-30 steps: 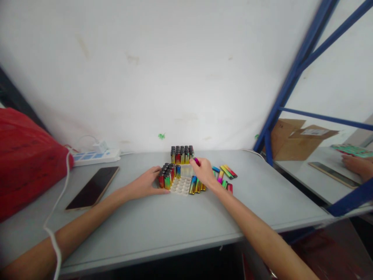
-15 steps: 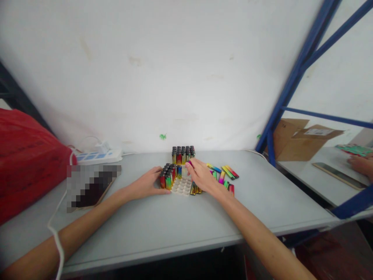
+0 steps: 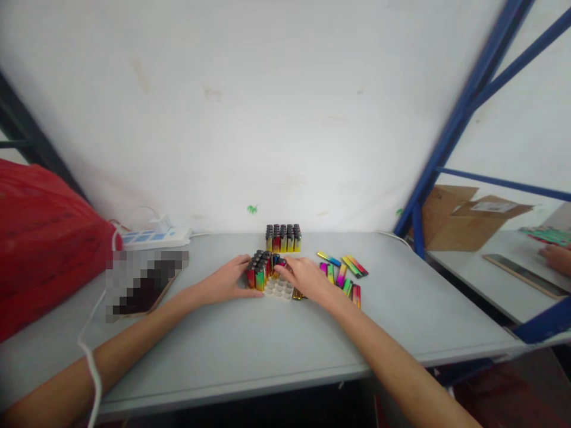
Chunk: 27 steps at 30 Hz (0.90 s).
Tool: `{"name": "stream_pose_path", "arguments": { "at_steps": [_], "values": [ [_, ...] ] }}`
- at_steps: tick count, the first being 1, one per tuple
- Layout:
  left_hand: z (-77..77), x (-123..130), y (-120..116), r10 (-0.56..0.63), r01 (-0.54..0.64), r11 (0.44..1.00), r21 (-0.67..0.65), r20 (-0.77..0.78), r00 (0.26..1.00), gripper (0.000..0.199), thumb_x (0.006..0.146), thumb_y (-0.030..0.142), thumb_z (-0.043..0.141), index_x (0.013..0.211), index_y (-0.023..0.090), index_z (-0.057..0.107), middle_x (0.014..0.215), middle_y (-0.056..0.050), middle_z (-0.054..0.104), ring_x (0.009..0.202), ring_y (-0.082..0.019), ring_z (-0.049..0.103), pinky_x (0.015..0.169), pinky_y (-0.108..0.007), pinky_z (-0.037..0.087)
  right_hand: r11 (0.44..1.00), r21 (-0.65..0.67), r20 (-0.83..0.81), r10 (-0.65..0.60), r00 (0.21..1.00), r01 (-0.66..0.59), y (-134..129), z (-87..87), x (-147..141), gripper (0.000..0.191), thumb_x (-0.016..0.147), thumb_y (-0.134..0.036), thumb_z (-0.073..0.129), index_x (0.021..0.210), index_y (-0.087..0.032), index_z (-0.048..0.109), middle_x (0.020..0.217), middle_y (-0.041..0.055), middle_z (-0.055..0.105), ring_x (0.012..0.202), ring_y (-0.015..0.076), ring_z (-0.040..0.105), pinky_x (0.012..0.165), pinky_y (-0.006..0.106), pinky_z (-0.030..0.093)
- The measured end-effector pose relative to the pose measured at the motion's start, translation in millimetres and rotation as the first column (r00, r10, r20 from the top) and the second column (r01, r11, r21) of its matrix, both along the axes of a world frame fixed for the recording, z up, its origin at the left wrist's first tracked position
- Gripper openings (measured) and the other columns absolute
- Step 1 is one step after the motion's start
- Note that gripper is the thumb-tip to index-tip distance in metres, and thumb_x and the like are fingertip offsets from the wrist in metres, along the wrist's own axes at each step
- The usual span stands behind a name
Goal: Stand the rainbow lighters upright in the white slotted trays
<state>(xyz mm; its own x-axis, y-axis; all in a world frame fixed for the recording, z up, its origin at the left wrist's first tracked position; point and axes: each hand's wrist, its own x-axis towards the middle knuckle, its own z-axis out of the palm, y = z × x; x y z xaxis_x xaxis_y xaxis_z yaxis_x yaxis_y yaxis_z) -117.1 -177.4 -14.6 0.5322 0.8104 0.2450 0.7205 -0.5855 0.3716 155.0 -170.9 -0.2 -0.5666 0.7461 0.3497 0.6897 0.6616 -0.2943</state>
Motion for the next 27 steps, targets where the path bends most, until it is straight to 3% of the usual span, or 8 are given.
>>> {"name": "stream_pose_path", "arguments": {
  "at_steps": [5, 9, 12, 14, 17, 20, 23, 27],
  "values": [
    [0.5, 0, 0, 0.010, -0.010, 1.000, -0.008, -0.025, 1.000, 0.072, 0.078, 0.074, 0.080, 0.119, 0.016, 0.072, 0.119, -0.015, 0.069, 0.115, -0.037, 0.065, 0.106, -0.047, 0.053, 0.992, 0.093, 0.212, -0.105, 0.972, 0.087, -3, 1.7, -11, 0.032, 0.111, -0.045, 0.052, 0.106, -0.018, 0.066, 0.094, 0.0112, 0.076, 0.079, 0.0242, 0.069, 0.065, 0.029, 0.038],
    [1.1, 0, -1, 0.010, -0.010, 1.000, -0.007, -0.007, 1.000, 0.072, 0.077, 0.075, 0.079, 0.119, 0.016, 0.073, 0.120, -0.014, 0.069, 0.115, -0.037, 0.065, 0.105, -0.046, 0.053, 0.993, 0.075, 0.221, -0.101, 0.970, 0.086, -4, 6.4, -9, 0.041, 0.111, -0.052, 0.049, 0.093, -0.020, 0.067, 0.087, 0.0084, 0.075, 0.074, 0.0217, 0.067, 0.065, 0.029, 0.036],
    [1.8, 0, -1, -0.005, 0.005, 1.000, 0.003, -0.001, 1.000, 0.074, 0.078, 0.078, 0.078, 0.118, 0.017, 0.073, 0.120, -0.014, 0.069, 0.115, -0.037, 0.065, 0.104, -0.046, 0.053, 0.987, 0.091, 0.147, -0.148, 0.978, 0.135, 7, 8.7, 13, 0.051, 0.114, -0.052, 0.036, 0.085, -0.021, 0.066, 0.082, 0.0065, 0.072, 0.073, 0.0205, 0.065, 0.068, 0.030, 0.038],
    [2.4, 0, -1, -0.008, 0.008, 1.000, 0.005, -0.009, 1.000, 0.074, 0.078, 0.079, 0.077, 0.118, 0.017, 0.073, 0.120, -0.015, 0.069, 0.114, -0.036, 0.065, 0.104, -0.046, 0.054, 0.967, 0.127, 0.074, -0.233, 0.970, 0.222, 20, 7.6, 38, 0.048, 0.116, -0.046, 0.033, 0.092, -0.021, 0.066, 0.087, 0.0074, 0.073, 0.080, 0.0216, 0.066, 0.074, 0.030, 0.041],
    [2.9, 0, -1, -0.008, 0.008, 1.000, 0.010, -0.018, 1.000, 0.074, 0.078, 0.080, 0.076, 0.117, 0.017, 0.073, 0.121, -0.014, 0.069, 0.115, -0.036, 0.065, 0.105, -0.047, 0.054, 0.937, 0.143, 0.045, -0.328, 0.944, 0.319, 42, 0.6, 81, 0.029, 0.111, -0.037, 0.048, 0.105, -0.018, 0.069, 0.100, 0.0113, 0.074, 0.097, 0.0251, 0.068, 0.087, 0.033, 0.046],
    [2.5, 0, -1, -0.009, 0.009, 1.000, 0.008, -0.035, 0.999, 0.076, 0.079, 0.082, 0.074, 0.118, 0.016, 0.073, 0.121, -0.015, 0.069, 0.116, -0.037, 0.065, 0.107, -0.047, 0.054, 0.927, 0.065, 0.169, -0.374, 0.912, 0.369, 57, -9.3, 114, 0.023, 0.103, -0.038, 0.063, 0.108, -0.018, 0.073, 0.110, 0.0139, 0.074, 0.106, 0.0275, 0.068, 0.093, 0.035, 0.048],
    [1.8, 0, 0, -0.009, 0.009, 1.000, 0.007, -0.049, 0.999, 0.077, 0.079, 0.083, 0.072, 0.118, 0.017, 0.072, 0.122, -0.016, 0.068, 0.117, -0.037, 0.064, 0.107, -0.047, 0.053, 0.929, -0.018, 0.285, -0.350, 0.892, 0.370, 63, -15.2, 127, 0.019, 0.099, -0.037, 0.068, 0.101, -0.019, 0.075, 0.110, 0.0127, 0.074, 0.104, 0.0269, 0.069, 0.091, 0.033, 0.049],
    [2.3, -1, -1, -0.007, 0.007, 1.000, 0.008, -0.028, 1.000, 0.075, 0.078, 0.083, 0.073, 0.116, 0.018, 0.073, 0.122, -0.015, 0.069, 0.116, -0.037, 0.065, 0.106, -0.046, 0.054, 0.937, -0.022, 0.255, -0.333, 0.908, 0.349, 61, -14.6, 126, 0.014, 0.098, -0.033, 0.068, 0.103, -0.021, 0.071, 0.112, 0.0119, 0.075, 0.102, 0.0263, 0.069, 0.086, 0.033, 0.049]
  ]
}}
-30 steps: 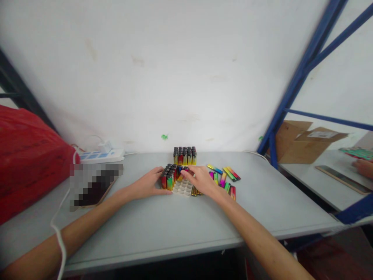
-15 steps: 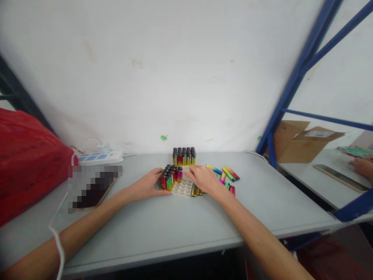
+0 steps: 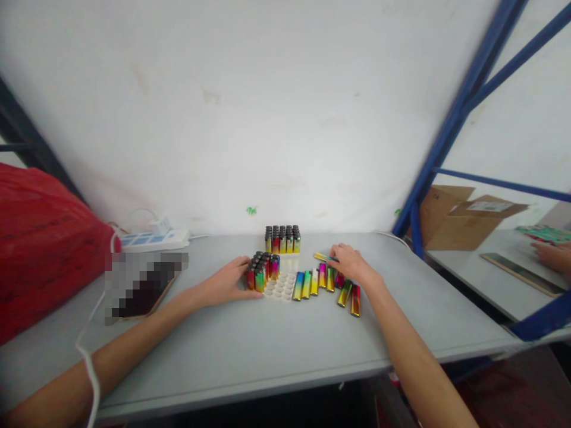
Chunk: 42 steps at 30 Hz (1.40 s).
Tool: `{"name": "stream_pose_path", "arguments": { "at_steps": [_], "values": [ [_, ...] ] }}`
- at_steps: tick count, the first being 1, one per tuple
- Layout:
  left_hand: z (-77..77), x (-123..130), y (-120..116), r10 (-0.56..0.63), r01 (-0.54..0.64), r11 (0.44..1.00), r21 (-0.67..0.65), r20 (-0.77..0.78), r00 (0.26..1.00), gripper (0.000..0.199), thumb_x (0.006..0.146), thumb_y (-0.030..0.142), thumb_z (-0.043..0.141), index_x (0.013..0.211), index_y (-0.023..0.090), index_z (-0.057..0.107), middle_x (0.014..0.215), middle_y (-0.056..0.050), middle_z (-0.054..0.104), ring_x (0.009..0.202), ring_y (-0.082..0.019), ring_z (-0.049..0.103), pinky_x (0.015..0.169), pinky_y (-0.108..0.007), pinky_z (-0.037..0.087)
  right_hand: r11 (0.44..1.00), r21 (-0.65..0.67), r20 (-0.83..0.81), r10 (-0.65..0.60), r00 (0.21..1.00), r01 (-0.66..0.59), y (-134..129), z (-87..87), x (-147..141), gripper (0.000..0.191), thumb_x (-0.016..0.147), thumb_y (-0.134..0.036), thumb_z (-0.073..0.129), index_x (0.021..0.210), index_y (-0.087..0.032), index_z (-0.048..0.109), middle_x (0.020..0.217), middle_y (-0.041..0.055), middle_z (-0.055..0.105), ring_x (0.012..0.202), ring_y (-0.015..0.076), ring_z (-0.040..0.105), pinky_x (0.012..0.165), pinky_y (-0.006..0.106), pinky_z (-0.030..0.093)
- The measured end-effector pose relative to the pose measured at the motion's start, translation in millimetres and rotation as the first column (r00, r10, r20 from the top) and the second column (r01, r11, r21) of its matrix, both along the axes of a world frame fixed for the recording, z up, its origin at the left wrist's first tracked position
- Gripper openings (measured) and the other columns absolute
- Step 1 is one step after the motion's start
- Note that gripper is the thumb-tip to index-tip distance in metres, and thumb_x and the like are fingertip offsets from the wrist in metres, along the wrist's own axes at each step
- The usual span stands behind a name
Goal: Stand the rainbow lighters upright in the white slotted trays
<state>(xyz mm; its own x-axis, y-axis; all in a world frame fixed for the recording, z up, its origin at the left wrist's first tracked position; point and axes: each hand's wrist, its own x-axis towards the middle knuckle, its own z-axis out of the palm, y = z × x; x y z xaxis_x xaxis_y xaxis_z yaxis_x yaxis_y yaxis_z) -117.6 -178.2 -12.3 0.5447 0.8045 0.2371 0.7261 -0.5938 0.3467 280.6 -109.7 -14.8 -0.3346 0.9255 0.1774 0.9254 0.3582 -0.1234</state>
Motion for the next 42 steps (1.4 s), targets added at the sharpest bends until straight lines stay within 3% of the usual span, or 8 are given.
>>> {"name": "stream_pose_path", "arguments": {
  "at_steps": [6, 10, 14, 18, 24, 28, 34, 42],
  "values": [
    [0.7, 0, 0, 0.004, -0.005, 1.000, -0.020, -0.030, 1.000, 0.080, 0.079, 0.084, 0.071, 0.121, 0.015, 0.072, 0.124, -0.016, 0.068, 0.118, -0.036, 0.064, 0.108, -0.045, 0.052, 0.998, 0.056, -0.415, 0.001, 0.910, 0.024, -2, 9.3, -14, 0.024, 0.097, -0.045, 0.064, 0.106, -0.023, 0.063, 0.079, 0.0034, 0.071, 0.072, 0.0219, 0.062, 0.070, 0.032, 0.045],
    [-0.2, 0, 0, 0.002, -0.002, 1.000, -0.018, 0.000, 1.000, 0.079, 0.078, 0.082, 0.073, 0.121, 0.015, 0.072, 0.125, -0.017, 0.068, 0.118, -0.037, 0.064, 0.108, -0.046, 0.052, 0.998, -0.018, -0.815, 0.022, 0.579, -0.064, -8, 15.3, -35, 0.046, 0.085, -0.066, 0.072, 0.092, -0.022, 0.063, 0.071, -0.0011, 0.062, 0.067, 0.0171, 0.055, 0.065, 0.029, 0.044],
    [-0.6, -1, 0, -0.004, 0.004, 1.000, -0.012, 0.024, 1.000, 0.077, 0.077, 0.082, 0.075, 0.117, 0.017, 0.073, 0.122, -0.015, 0.069, 0.115, -0.037, 0.064, 0.106, -0.046, 0.053, 0.979, -0.098, -0.963, -0.049, 0.263, -0.176, -21, 18.8, -59, 0.050, 0.082, -0.069, 0.076, 0.086, -0.022, 0.060, 0.086, 0.0012, 0.065, 0.080, 0.0166, 0.060, 0.074, 0.029, 0.051],
    [-0.7, -1, 0, -0.007, 0.007, 1.000, -0.008, 0.035, 0.999, 0.074, 0.077, 0.081, 0.075, 0.116, 0.018, 0.074, 0.120, -0.014, 0.069, 0.112, -0.035, 0.065, 0.104, -0.046, 0.054, 0.915, -0.185, -0.982, -0.156, 0.110, -0.357, -36, 21.6, -78, 0.053, 0.079, -0.071, 0.077, 0.098, -0.026, 0.056, 0.094, 0.0031, 0.070, 0.082, 0.0194, 0.067, 0.076, 0.035, 0.056],
    [-1.0, -1, 0, -0.008, 0.009, 1.000, -0.006, 0.027, 1.000, 0.073, 0.078, 0.079, 0.076, 0.117, 0.018, 0.073, 0.120, -0.014, 0.069, 0.113, -0.035, 0.064, 0.105, -0.045, 0.053, 0.872, -0.190, -0.982, -0.165, 0.094, -0.450, -45, 21.6, -96, 0.054, 0.082, -0.070, 0.077, 0.105, -0.027, 0.053, 0.068, -0.0102, 0.046, 0.054, 0.0100, 0.045, 0.057, 0.025, 0.044],
    [0.5, 0, 0, -0.006, 0.006, 1.000, -0.019, -0.004, 1.000, 0.075, 0.079, 0.080, 0.075, 0.119, 0.016, 0.073, 0.120, -0.015, 0.068, 0.115, -0.036, 0.064, 0.105, -0.045, 0.052, 0.896, -0.229, -0.955, -0.131, 0.267, -0.379, -44, 16.3, -100, 0.056, 0.085, -0.079, 0.065, 0.094, -0.026, 0.049, 0.064, -0.0117, 0.032, 0.048, 0.0083, 0.024, 0.045, 0.022, 0.021],
    [1.6, 0, -1, -0.012, 0.012, 1.000, -0.009, 0.018, 1.000, 0.074, 0.079, 0.081, 0.075, 0.118, 0.018, 0.073, 0.120, -0.014, 0.069, 0.114, -0.036, 0.064, 0.103, -0.046, 0.053, 0.993, 0.002, -0.809, 0.073, 0.583, -0.122, -45, 8.9, -105, 0.058, 0.093, -0.075, 0.052, 0.066, -0.024, 0.039, 0.061, -0.0045, 0.037, 0.060, 0.0135, 0.037, 0.054, 0.027, 0.029],
    [-1.4, 0, 0, -0.012, 0.013, 1.000, -0.011, 0.032, 0.999, 0.075, 0.078, 0.081, 0.075, 0.117, 0.017, 0.073, 0.120, -0.015, 0.069, 0.114, -0.037, 0.064, 0.104, -0.048, 0.053, 0.994, 0.107, -0.725, 0.096, 0.682, -0.026, -48, 6.9, -111, 0.043, 0.092, -0.055, 0.047, 0.063, -0.025, 0.038, 0.058, -0.0035, 0.039, 0.061, 0.0151, 0.039, 0.058, 0.029, 0.026]
  ]
}}
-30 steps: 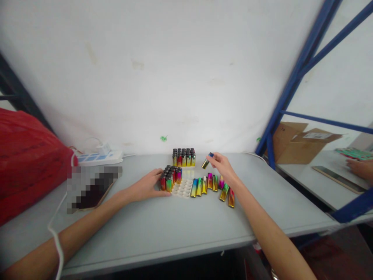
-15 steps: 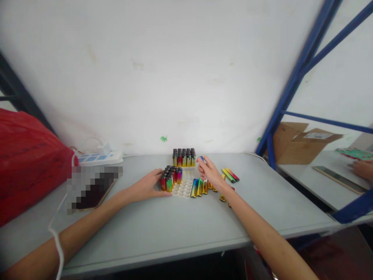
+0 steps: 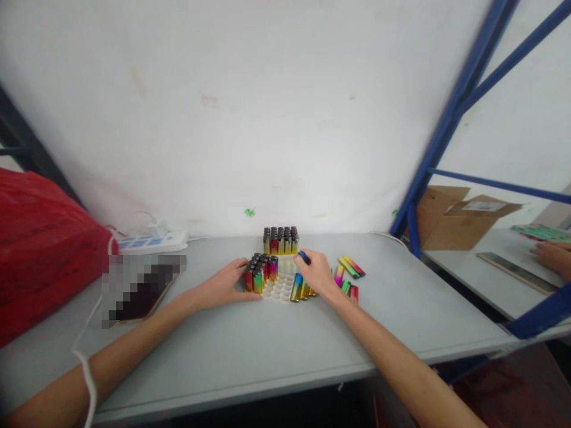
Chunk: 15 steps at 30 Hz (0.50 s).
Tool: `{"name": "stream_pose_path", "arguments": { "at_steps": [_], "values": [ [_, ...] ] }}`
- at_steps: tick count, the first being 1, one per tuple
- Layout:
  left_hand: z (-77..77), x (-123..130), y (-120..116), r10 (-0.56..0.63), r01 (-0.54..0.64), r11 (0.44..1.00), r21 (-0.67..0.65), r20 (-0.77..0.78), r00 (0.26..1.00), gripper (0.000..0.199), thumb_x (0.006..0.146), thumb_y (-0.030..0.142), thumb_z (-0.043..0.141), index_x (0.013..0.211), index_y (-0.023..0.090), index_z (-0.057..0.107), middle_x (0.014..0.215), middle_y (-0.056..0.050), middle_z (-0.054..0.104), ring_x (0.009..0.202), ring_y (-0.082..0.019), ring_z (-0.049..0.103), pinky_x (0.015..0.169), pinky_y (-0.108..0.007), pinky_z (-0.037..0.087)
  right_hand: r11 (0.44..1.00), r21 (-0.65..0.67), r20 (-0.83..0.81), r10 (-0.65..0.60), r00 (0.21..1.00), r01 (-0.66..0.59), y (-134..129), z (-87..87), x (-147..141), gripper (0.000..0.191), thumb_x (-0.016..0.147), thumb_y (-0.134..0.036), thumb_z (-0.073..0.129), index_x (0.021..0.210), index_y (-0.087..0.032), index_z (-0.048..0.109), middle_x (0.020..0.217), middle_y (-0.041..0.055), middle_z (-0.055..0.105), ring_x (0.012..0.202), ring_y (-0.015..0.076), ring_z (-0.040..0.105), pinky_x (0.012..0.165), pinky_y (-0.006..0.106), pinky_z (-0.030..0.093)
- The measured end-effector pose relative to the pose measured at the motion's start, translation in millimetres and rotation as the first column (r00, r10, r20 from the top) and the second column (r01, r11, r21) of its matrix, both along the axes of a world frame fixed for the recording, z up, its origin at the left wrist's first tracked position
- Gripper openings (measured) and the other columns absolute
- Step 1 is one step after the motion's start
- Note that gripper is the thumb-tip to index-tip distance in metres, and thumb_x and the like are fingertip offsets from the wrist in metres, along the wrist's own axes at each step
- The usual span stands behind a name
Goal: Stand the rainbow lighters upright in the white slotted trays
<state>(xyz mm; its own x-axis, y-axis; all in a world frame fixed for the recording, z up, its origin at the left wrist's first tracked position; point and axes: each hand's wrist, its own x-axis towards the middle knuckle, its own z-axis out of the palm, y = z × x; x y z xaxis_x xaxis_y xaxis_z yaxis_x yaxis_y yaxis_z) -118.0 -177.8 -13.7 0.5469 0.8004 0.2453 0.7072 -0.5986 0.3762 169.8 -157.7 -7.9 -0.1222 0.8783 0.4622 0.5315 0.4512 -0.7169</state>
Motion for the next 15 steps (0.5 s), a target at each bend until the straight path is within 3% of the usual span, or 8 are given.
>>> {"name": "stream_pose_path", "arguments": {
  "at_steps": [4, 9, 12, 15],
  "values": [
    [0.1, 0, 0, 0.005, -0.005, 1.000, -0.006, -0.001, 1.000, 0.075, 0.077, 0.081, 0.075, 0.118, 0.018, 0.073, 0.120, -0.015, 0.068, 0.113, -0.037, 0.065, 0.103, -0.047, 0.053, 0.999, 0.027, 0.040, 0.029, 0.999, -0.030, -5, 4.7, 0, 0.046, 0.100, -0.060, 0.046, 0.071, -0.025, 0.042, 0.062, -0.0032, 0.047, 0.064, 0.0167, 0.046, 0.060, 0.029, 0.033],
    [1.0, 0, -1, 0.009, -0.009, 1.000, -0.019, -0.001, 1.000, 0.074, 0.078, 0.078, 0.077, 0.119, 0.017, 0.073, 0.121, -0.015, 0.068, 0.115, -0.037, 0.064, 0.105, -0.046, 0.052, 0.979, 0.049, 0.166, 0.189, 0.968, -0.199, -14, 7.3, -3, 0.040, 0.110, -0.054, 0.038, 0.084, -0.025, 0.046, 0.076, -0.0002, 0.059, 0.071, 0.0189, 0.054, 0.069, 0.031, 0.043],
    [1.5, 1, -1, 0.008, -0.008, 1.000, -0.013, 0.002, 1.000, 0.074, 0.078, 0.078, 0.077, 0.120, 0.017, 0.073, 0.121, -0.015, 0.068, 0.116, -0.037, 0.064, 0.105, -0.047, 0.052, 0.958, 0.168, 0.291, 0.178, 0.940, -0.234, -16, 7.0, -6, 0.042, 0.111, -0.054, 0.037, 0.084, -0.024, 0.050, 0.089, 0.0058, 0.064, 0.083, 0.0216, 0.056, 0.080, 0.034, 0.046],
    [2.5, 1, -2, 0.008, -0.008, 1.000, -0.003, 0.000, 1.000, 0.074, 0.079, 0.079, 0.076, 0.119, 0.017, 0.073, 0.119, -0.014, 0.069, 0.114, -0.036, 0.064, 0.104, -0.046, 0.053, 0.960, 0.163, 0.365, 0.156, 0.918, -0.228, -17, 7.7, -7, 0.046, 0.112, -0.055, 0.037, 0.082, -0.024, 0.052, 0.081, 0.0041, 0.063, 0.078, 0.0209, 0.056, 0.077, 0.033, 0.045]
  ]
}}
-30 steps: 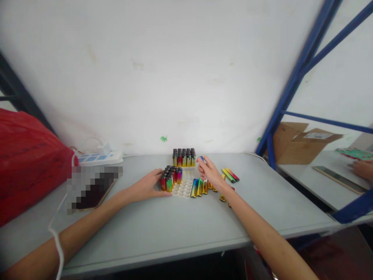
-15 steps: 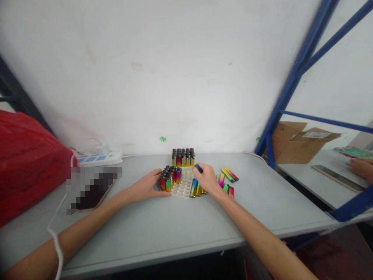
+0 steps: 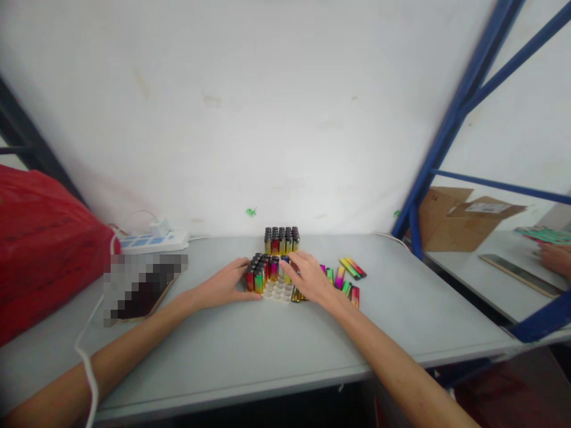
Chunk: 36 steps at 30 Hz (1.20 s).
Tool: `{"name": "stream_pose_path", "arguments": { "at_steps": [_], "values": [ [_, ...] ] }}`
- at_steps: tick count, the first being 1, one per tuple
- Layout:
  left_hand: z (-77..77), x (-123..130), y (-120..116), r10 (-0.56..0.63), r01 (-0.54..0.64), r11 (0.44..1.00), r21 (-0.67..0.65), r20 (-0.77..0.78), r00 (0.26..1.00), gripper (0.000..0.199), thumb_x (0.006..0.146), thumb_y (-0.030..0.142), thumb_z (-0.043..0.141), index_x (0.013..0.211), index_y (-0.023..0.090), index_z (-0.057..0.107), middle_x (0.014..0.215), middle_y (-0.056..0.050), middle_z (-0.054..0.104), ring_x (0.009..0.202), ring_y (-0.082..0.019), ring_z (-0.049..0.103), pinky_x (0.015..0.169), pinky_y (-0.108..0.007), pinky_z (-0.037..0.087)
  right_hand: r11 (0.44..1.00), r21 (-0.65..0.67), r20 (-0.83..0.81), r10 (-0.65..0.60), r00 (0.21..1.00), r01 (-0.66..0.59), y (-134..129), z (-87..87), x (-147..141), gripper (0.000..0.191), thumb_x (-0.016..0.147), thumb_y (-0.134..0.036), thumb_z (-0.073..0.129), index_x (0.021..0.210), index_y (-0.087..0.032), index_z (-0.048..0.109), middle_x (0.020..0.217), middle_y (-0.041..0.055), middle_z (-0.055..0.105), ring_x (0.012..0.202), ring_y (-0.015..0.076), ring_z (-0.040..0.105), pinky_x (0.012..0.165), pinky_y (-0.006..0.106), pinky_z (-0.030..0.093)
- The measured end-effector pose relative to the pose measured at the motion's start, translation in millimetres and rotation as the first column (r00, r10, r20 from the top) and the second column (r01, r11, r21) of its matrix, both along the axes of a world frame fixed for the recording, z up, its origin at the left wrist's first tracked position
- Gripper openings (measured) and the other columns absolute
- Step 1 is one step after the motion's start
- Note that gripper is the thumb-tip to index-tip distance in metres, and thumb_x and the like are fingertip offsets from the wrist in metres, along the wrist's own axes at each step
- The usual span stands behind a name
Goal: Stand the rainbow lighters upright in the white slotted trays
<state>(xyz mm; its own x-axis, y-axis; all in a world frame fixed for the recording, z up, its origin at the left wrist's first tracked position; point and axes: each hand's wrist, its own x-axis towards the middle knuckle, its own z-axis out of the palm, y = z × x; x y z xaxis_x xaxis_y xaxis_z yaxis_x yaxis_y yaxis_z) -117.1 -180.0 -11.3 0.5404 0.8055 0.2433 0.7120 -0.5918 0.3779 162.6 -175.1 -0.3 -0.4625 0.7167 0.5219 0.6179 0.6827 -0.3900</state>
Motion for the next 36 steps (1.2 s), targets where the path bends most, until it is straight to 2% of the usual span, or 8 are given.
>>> {"name": "stream_pose_path", "arguments": {
  "at_steps": [8, 12, 17, 22, 25, 27, 32, 36],
  "values": [
    [-0.6, 0, 0, -0.002, 0.002, 1.000, -0.002, 0.004, 1.000, 0.072, 0.078, 0.077, 0.077, 0.120, 0.019, 0.073, 0.120, -0.013, 0.069, 0.114, -0.036, 0.064, 0.104, -0.046, 0.052, 0.994, -0.107, -0.001, 0.036, 0.999, -0.036, -1, -0.3, 2, 0.043, 0.111, -0.052, 0.044, 0.085, -0.022, 0.058, 0.080, 0.0031, 0.072, 0.072, 0.0198, 0.063, 0.070, 0.030, 0.043],
    [-1.7, 0, 0, 0.003, -0.003, 1.000, -0.011, 0.019, 1.000, 0.073, 0.077, 0.078, 0.078, 0.120, 0.019, 0.073, 0.120, -0.014, 0.069, 0.115, -0.038, 0.064, 0.104, -0.048, 0.053, 0.992, -0.061, 0.147, 0.115, 0.982, -0.107, -2, -4.2, -3, 0.038, 0.112, -0.049, 0.045, 0.090, -0.022, 0.061, 0.084, 0.0046, 0.070, 0.074, 0.0210, 0.064, 0.069, 0.031, 0.044],
    [-1.5, 0, 0, 0.015, -0.015, 1.000, -0.016, 0.003, 1.000, 0.073, 0.077, 0.076, 0.079, 0.121, 0.018, 0.073, 0.122, -0.015, 0.069, 0.115, -0.037, 0.065, 0.106, -0.047, 0.052, 0.995, 0.070, 0.339, 0.041, 0.940, -0.069, -1, -5.2, -13, 0.039, 0.113, -0.048, 0.043, 0.096, -0.019, 0.063, 0.088, 0.0091, 0.072, 0.081, 0.0246, 0.066, 0.078, 0.035, 0.047],
    [-1.6, 0, 1, 0.010, -0.010, 1.000, -0.029, -0.006, 1.000, 0.074, 0.078, 0.074, 0.079, 0.122, 0.016, 0.072, 0.123, -0.016, 0.068, 0.117, -0.038, 0.064, 0.107, -0.048, 0.052, 0.996, 0.045, 0.362, 0.053, 0.931, -0.075, -2, -2.9, -14, 0.043, 0.112, -0.052, 0.046, 0.092, -0.019, 0.064, 0.084, 0.0070, 0.071, 0.078, 0.0224, 0.066, 0.080, 0.035, 0.046],
    [-1.3, 0, 0, 0.002, -0.002, 1.000, -0.022, 0.016, 1.000, 0.073, 0.077, 0.076, 0.079, 0.121, 0.017, 0.073, 0.122, -0.015, 0.069, 0.116, -0.038, 0.064, 0.106, -0.047, 0.052, 0.997, -0.001, 0.285, 0.071, 0.956, -0.074, 2, 2.9, -1, 0.045, 0.115, -0.048, 0.037, 0.092, -0.020, 0.064, 0.085, 0.0048, 0.070, 0.078, 0.0202, 0.064, 0.079, 0.033, 0.046],
    [-0.7, 0, 0, 0.002, -0.001, 1.000, -0.022, 0.009, 1.000, 0.074, 0.078, 0.076, 0.078, 0.121, 0.016, 0.073, 0.123, -0.015, 0.069, 0.116, -0.038, 0.064, 0.106, -0.047, 0.052, 1.000, 0.002, 0.219, 0.016, 0.976, -0.017, 11, 5.7, 16, 0.045, 0.116, -0.042, 0.031, 0.097, -0.020, 0.065, 0.089, 0.0062, 0.071, 0.083, 0.0208, 0.065, 0.082, 0.034, 0.047],
    [1.0, 1, 0, 0.006, -0.007, 1.000, -0.021, -0.015, 1.000, 0.074, 0.079, 0.078, 0.076, 0.120, 0.016, 0.073, 0.122, -0.015, 0.068, 0.115, -0.037, 0.064, 0.106, -0.046, 0.052, 0.993, -0.040, 0.184, -0.106, 0.977, 0.115, 36, 3.4, 65, 0.030, 0.109, -0.039, 0.048, 0.119, -0.018, 0.068, 0.111, 0.0130, 0.072, 0.103, 0.0263, 0.067, 0.099, 0.042, 0.052],
    [0.3, 0, 1, 0.003, -0.003, 1.000, -0.025, -0.008, 1.000, 0.074, 0.078, 0.079, 0.077, 0.118, 0.016, 0.073, 0.122, -0.015, 0.068, 0.115, -0.037, 0.064, 0.106, -0.047, 0.052, 0.982, -0.180, 0.188, -0.013, 0.982, 0.048, 39, 6.0, 90, 0.047, 0.101, -0.052, 0.061, 0.136, -0.019, 0.065, 0.133, 0.0163, 0.068, 0.122, 0.0307, 0.064, 0.111, 0.049, 0.049]
  ]
}}
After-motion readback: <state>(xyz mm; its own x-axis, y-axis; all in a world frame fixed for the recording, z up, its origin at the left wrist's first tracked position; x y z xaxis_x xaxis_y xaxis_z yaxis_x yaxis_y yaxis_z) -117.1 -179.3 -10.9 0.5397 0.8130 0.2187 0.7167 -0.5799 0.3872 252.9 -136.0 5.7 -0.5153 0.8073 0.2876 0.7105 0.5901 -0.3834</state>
